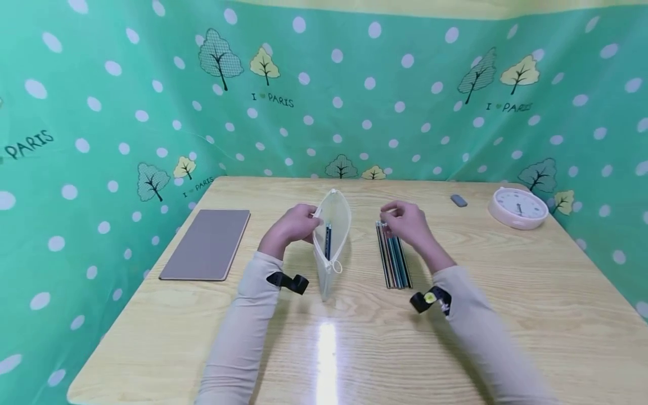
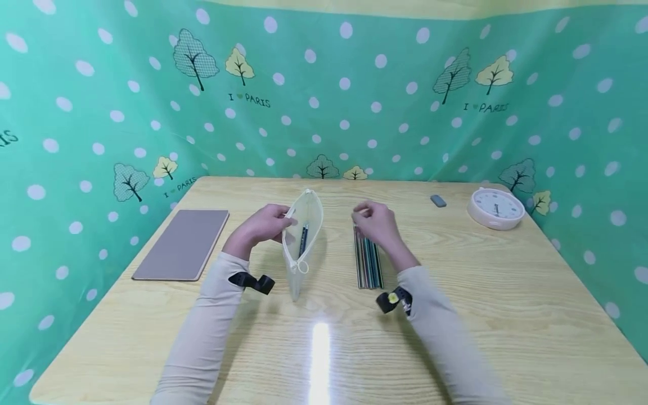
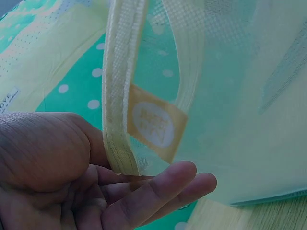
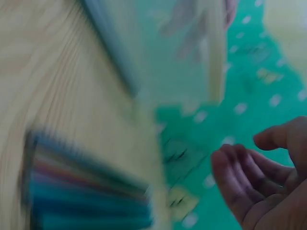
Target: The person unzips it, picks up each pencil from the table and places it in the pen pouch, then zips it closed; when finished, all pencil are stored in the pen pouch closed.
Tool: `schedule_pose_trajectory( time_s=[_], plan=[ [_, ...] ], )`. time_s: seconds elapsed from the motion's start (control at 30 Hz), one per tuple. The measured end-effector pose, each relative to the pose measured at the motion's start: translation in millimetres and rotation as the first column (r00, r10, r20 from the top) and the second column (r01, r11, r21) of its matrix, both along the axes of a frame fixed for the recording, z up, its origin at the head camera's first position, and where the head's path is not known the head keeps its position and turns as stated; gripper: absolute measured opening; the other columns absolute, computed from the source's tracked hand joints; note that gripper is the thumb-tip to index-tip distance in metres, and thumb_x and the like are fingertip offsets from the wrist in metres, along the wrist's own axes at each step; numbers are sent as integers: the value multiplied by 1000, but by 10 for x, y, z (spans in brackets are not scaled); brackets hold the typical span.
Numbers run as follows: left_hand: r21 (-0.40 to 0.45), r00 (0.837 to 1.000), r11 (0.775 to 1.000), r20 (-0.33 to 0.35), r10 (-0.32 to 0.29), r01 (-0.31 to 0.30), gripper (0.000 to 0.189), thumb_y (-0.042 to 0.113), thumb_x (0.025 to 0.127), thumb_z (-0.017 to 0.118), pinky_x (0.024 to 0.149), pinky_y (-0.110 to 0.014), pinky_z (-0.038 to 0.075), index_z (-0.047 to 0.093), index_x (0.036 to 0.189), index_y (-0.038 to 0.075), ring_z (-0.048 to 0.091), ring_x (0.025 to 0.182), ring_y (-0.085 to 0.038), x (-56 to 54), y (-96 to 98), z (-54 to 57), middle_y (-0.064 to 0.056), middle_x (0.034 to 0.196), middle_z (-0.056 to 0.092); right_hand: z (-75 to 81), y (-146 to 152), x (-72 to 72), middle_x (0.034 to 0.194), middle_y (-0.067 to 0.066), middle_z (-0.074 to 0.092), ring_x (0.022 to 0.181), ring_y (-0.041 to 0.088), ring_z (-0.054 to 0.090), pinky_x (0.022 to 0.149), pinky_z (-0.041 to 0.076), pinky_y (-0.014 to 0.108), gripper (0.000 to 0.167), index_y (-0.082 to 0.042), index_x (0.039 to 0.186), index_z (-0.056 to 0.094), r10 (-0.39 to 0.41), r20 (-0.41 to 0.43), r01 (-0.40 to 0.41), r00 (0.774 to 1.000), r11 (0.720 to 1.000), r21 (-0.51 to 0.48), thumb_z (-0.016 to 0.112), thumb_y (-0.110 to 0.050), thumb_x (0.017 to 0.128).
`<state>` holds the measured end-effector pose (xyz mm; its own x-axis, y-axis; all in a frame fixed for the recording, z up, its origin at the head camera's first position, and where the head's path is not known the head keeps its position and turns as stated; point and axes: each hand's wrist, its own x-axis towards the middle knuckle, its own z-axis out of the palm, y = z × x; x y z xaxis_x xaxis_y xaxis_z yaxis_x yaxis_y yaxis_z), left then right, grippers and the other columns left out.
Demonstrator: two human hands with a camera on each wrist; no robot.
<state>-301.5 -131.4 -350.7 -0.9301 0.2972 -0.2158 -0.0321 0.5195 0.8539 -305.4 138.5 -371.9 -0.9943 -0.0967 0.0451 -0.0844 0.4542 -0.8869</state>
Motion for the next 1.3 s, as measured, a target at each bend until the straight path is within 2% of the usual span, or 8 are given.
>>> schedule_pose_trajectory(
  time_s=[0.1,0.27,0.4,0.87,1.0,1.07,1.2,1.3],
  plan=[
    [1,1000,1000,6,1,-1,45,9,107,48,87,-42,64,47,147,-11,74,102,-39,4,-21,23,-32,133,62,-147,248,-196,111,30,70,84,35,75,73,66,40,35,9,127,63,19,81,-34,997,979,200,58,-14,102],
    [9,1000,1000,16,-5,5,45,8,107,47,88,-43,64,46,147,-11,74,100,-40,4,-28,47,-32,133,62,-245,459,-359,83,20,73,65,21,71,63,64,33,31,13,118,63,60,180,-128,982,910,395,62,-11,99],
    [18,1000,1000,13,-18,17,45,7,106,47,86,-42,64,46,147,-12,74,98,-39,9,-16,12,-31,131,64,-318,490,-384,68,13,69,57,15,68,58,63,31,27,16,114,64,85,218,-175,972,883,436,61,-4,96],
    [3,1000,1000,7,-6,6,44,7,106,48,86,-42,64,47,147,-10,74,99,-39,4,-30,10,-30,130,64,-409,368,-358,68,14,66,48,15,66,51,62,30,15,12,98,65,17,165,-100,986,856,508,64,-2,92],
    [-1,1000,1000,16,-9,9,45,7,106,47,88,-42,64,46,148,-10,75,99,-38,1,-19,15,-30,131,64,-387,408,-333,73,16,68,51,15,67,54,63,30,23,14,104,66,-4,181,-80,983,889,451,61,-7,95],
    [-4,1000,1000,14,-10,10,45,8,107,47,88,-42,64,46,148,-10,75,99,-38,3,-19,22,-30,131,64,-357,444,-330,82,19,69,56,15,68,57,64,32,30,15,115,63,-24,190,-48,981,930,364,58,-8,97],
    [-6,1000,1000,6,-5,5,45,8,107,47,88,-42,64,46,148,-11,74,99,-38,-1,-32,28,-30,131,64,-223,493,-332,103,20,63,71,13,67,67,66,32,44,14,139,50,-66,204,50,977,995,81,53,-10,101],
    [-1,1000,1000,12,-3,3,45,7,107,47,88,-42,64,45,148,-10,74,100,-38,-8,-36,30,-30,131,64,-87,497,-306,104,11,60,76,10,68,72,65,27,43,10,142,46,-87,208,130,974,970,-204,51,-8,103]
  ],
)
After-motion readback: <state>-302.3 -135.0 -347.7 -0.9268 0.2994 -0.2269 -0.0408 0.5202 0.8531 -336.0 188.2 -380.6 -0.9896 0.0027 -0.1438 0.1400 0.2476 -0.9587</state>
